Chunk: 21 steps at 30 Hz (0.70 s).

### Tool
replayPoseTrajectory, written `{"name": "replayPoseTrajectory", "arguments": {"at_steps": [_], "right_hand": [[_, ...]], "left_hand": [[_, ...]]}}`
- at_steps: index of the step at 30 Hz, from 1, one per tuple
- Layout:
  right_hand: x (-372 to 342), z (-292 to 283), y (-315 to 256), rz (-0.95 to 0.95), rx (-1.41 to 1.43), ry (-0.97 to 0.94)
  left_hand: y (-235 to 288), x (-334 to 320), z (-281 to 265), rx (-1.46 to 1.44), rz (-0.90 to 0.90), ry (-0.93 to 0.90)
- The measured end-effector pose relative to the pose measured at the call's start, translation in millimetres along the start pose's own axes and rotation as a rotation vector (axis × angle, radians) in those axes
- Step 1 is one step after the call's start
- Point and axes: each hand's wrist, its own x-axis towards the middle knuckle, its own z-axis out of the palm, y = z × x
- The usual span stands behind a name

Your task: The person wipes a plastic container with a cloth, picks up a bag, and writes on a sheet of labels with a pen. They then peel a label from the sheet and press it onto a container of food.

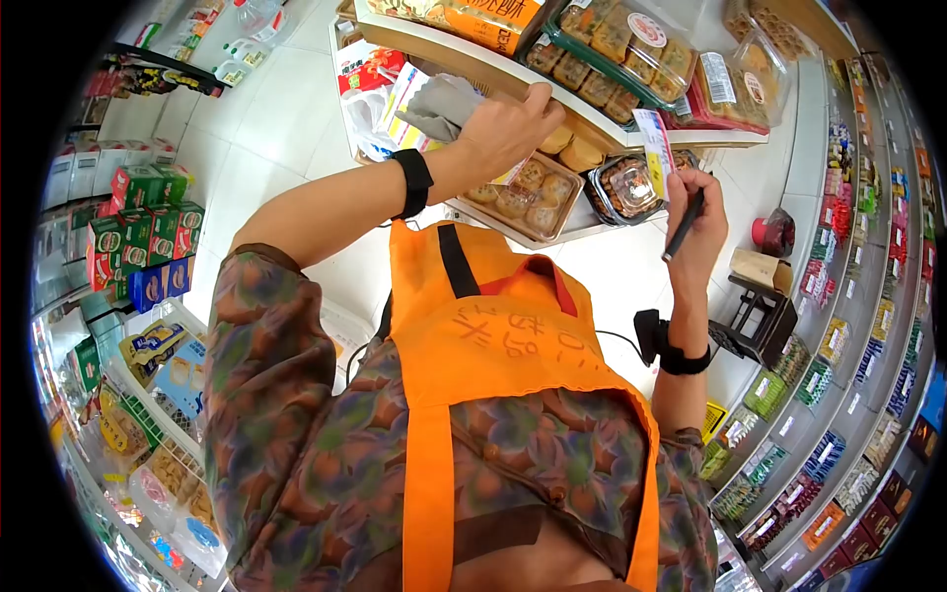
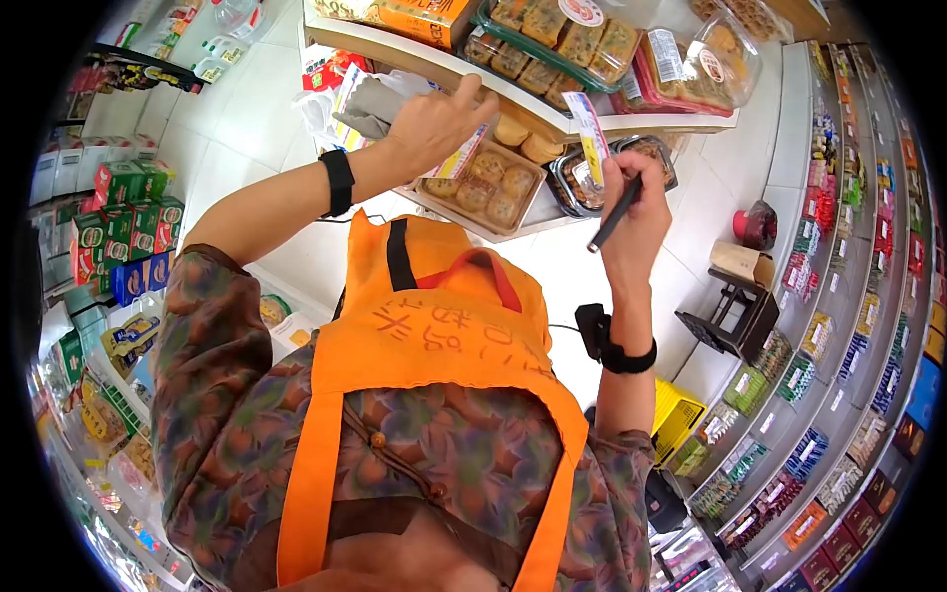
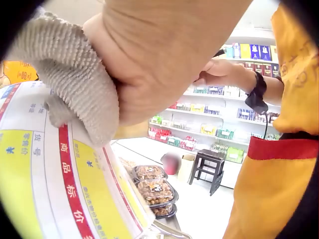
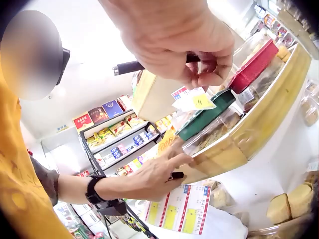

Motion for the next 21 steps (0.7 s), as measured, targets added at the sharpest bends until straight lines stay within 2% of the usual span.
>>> {"name": "replayPoseTrajectory", "arguments": {"at_steps": [7,10,13,17,21], "right_hand": [[18,61,18,-0.442,-0.269,0.006],[23,84,28,-0.548,-0.388,-0.059],[24,94,34,-0.556,-0.561,-0.132],[25,102,36,-0.615,-0.668,-0.064],[25,103,43,-0.604,-0.635,-0.046]], "left_hand": [[13,-17,7,-0.162,-0.111,-0.019],[12,-28,3,-0.152,-0.104,0.003],[9,-34,3,-0.144,-0.085,0.011],[5,-35,2,-0.185,-0.105,0.008],[1,-34,3,-0.232,-0.103,0.026]]}}
